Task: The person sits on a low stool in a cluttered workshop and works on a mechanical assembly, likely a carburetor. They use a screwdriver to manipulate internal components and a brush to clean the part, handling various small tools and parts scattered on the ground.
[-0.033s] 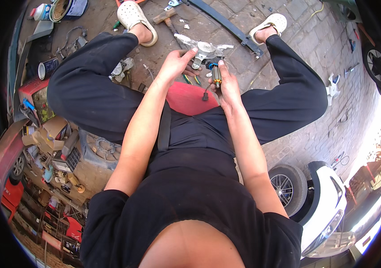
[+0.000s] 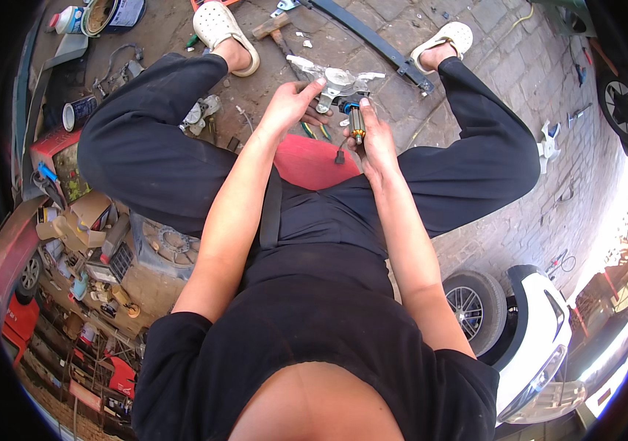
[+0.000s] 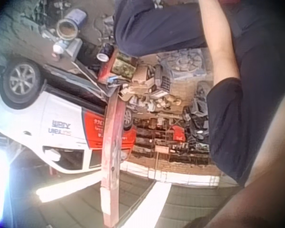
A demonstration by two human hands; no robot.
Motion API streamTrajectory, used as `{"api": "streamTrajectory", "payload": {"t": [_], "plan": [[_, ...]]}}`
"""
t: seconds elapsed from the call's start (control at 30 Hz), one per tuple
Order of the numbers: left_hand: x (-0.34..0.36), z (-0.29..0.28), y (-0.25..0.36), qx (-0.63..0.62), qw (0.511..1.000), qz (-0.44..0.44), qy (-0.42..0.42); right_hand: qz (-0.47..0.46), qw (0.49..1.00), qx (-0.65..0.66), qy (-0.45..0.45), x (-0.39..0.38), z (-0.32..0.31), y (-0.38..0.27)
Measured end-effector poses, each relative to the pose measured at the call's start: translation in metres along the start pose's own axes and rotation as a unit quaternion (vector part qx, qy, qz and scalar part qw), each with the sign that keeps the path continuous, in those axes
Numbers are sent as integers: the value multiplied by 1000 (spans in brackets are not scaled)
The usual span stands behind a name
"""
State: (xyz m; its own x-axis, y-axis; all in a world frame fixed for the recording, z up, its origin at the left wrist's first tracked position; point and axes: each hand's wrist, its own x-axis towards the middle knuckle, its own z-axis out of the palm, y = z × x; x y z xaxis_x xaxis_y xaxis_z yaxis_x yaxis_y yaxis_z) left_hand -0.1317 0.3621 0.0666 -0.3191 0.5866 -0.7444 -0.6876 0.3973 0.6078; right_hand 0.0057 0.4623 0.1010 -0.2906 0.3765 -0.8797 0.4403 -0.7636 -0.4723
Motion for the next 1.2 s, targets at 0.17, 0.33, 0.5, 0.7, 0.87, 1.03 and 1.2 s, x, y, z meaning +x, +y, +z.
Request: {"api": "streamTrajectory", "payload": {"t": [0.17, 0.33, 0.5, 0.7, 0.87, 1.03, 1.2], "plan": [[1, -1, 2, 1, 1000, -9, -1, -19, 999, -32, -4, 1, -1, -5], [2, -6, 0, 26, 999, -16, -19, -25, 999, -22, -9, 4, 0, -2], [6, 0, -7, -19, 999, 20, 35, -36, 999, 24, -5, 5, 1, -1], [29, -13, -29, 59, 985, 124, 107, 80, 951, 279, -106, 19, -12, -3], [37, -23, -45, 169, 972, 119, 113, 68, 941, 307, -128, 22, -17, 0], [40, -17, -46, 153, 971, 131, 129, -11, 975, 201, -91, 16, -11, 0], [16, 1, -7, -172, 985, 0, 36, -87, 993, 66, -39, 12, -7, 3]]}}
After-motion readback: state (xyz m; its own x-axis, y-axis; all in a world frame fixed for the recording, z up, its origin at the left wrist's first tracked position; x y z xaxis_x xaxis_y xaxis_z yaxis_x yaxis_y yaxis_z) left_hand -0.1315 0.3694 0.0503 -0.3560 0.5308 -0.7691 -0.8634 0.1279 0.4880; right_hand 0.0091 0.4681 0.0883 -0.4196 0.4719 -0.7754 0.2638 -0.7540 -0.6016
